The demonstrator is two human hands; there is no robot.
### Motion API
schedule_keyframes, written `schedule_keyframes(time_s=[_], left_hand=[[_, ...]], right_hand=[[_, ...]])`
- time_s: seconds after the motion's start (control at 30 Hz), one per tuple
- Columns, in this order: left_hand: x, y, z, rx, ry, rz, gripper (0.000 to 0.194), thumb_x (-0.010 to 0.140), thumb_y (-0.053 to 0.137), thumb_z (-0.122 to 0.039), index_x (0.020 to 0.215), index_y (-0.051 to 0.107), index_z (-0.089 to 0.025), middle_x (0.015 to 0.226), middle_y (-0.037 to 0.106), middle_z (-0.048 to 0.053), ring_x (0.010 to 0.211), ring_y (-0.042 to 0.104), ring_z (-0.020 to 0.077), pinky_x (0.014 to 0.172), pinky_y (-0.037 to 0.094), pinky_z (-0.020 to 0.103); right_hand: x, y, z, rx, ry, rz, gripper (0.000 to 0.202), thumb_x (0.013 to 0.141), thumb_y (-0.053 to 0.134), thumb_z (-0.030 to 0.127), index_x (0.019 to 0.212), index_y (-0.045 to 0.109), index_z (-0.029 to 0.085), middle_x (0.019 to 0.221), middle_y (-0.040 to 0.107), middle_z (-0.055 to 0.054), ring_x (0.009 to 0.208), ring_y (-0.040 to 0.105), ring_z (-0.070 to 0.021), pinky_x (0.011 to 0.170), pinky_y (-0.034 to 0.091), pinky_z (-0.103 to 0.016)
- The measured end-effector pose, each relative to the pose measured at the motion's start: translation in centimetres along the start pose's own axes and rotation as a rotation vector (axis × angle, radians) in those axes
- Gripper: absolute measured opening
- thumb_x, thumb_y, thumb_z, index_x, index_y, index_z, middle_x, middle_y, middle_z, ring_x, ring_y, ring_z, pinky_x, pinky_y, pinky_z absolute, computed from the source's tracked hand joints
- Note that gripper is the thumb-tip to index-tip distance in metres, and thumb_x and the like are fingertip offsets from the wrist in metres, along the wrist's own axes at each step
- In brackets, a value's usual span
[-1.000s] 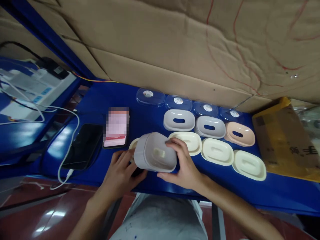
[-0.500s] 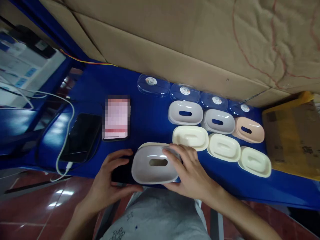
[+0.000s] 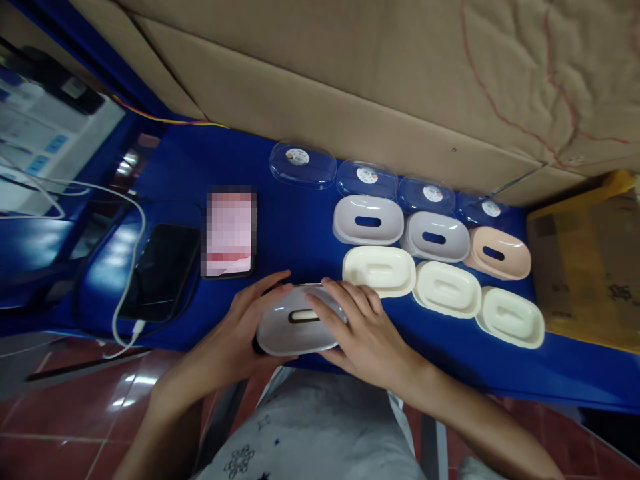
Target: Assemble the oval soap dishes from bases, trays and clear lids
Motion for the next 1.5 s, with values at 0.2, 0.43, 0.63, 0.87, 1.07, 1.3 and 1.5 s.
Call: schedule_keyframes(time_s=[0.2, 0.43, 0.63, 0.87, 1.07, 1.3, 1.5], left_hand=[[0.5, 0.0, -0.3, 0.071, 0.052, -0.017, 0.108, 0.084, 0.093, -0.030, 0.171, 0.029, -0.029, 0.156, 0.052, 0.015, 0.148, 0.051, 0.0398, 0.134, 0.029, 0.071], [0.7, 0.3, -0.2, 0.033, 0.037, -0.024, 0.101, 0.087, 0.091, -0.032, 0.168, 0.031, -0.030, 0.158, 0.052, 0.015, 0.149, 0.051, 0.0389, 0.131, 0.040, 0.066], [0.8, 0.1, -0.4, 0.045, 0.046, -0.021, 0.105, 0.080, 0.095, -0.027, 0.165, 0.033, -0.029, 0.158, 0.054, 0.014, 0.149, 0.053, 0.0383, 0.133, 0.036, 0.066], [0.7, 0.4, -0.3, 0.027, 0.003, -0.010, 0.107, 0.078, 0.097, -0.027, 0.164, 0.033, -0.032, 0.160, 0.054, 0.014, 0.152, 0.051, 0.0390, 0.132, 0.038, 0.066], [0.9, 0.3, -0.3, 0.015, 0.052, -0.009, 0.107, 0.079, 0.095, -0.026, 0.165, 0.032, -0.031, 0.161, 0.054, 0.014, 0.151, 0.053, 0.0378, 0.133, 0.034, 0.068], [0.8, 0.3, -0.2, -0.003, 0.075, -0.028, 0.110, 0.078, 0.096, -0.024, 0.166, 0.029, -0.032, 0.160, 0.057, 0.015, 0.150, 0.056, 0.0380, 0.134, 0.033, 0.070], [0.8, 0.3, -0.2, -0.010, 0.023, -0.058, 0.123, 0.076, 0.097, -0.028, 0.170, 0.019, -0.030, 0.162, 0.057, 0.016, 0.151, 0.056, 0.0407, 0.133, 0.038, 0.068]], right_hand=[[0.1, 0.7, 0.0, 0.014, 0.013, 0.003, 0.076, 0.100, 0.076, 0.043, 0.164, 0.048, 0.012, 0.168, 0.051, -0.025, 0.150, 0.049, -0.0414, 0.119, 0.041, -0.058], [3.4, -4.1, -3.2, 0.146, -0.100, -0.136, 0.066, 0.108, 0.061, 0.058, 0.162, 0.052, 0.020, 0.154, 0.068, -0.017, 0.139, 0.064, -0.0341, 0.116, 0.047, -0.052], [15.5, -5.1, -10.2, -0.010, 0.006, -0.122, 0.057, 0.110, 0.058, 0.039, 0.163, 0.051, 0.018, 0.169, 0.053, -0.019, 0.154, 0.051, -0.0384, 0.124, 0.039, -0.059], [23.8, -1.4, -14.6, -0.085, 0.155, 0.060, 0.082, 0.099, 0.072, 0.036, 0.170, 0.039, 0.013, 0.177, 0.037, -0.026, 0.158, 0.041, -0.0470, 0.125, 0.032, -0.066], [22.5, -1.5, -13.7, -0.013, 0.088, -0.022, 0.067, 0.091, 0.082, 0.036, 0.152, 0.059, 0.019, 0.151, 0.061, -0.018, 0.140, 0.055, -0.0418, 0.118, 0.040, -0.059], [22.3, -1.3, -13.4, 0.074, 0.042, 0.009, 0.060, 0.089, 0.080, 0.029, 0.145, 0.061, 0.018, 0.147, 0.057, -0.016, 0.132, 0.061, -0.0343, 0.114, 0.046, -0.054], [18.1, -6.1, -8.7, 0.133, -0.053, -0.195, 0.048, 0.094, 0.075, 0.033, 0.139, 0.062, 0.023, 0.152, 0.056, -0.014, 0.145, 0.054, -0.0361, 0.122, 0.043, -0.060]])
Point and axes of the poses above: each hand's wrist, its own x-axis towards the middle knuckle, its own y-axis out of the palm, z = x × y, the point moved 4 cm from there along x, towards the middle knuckle
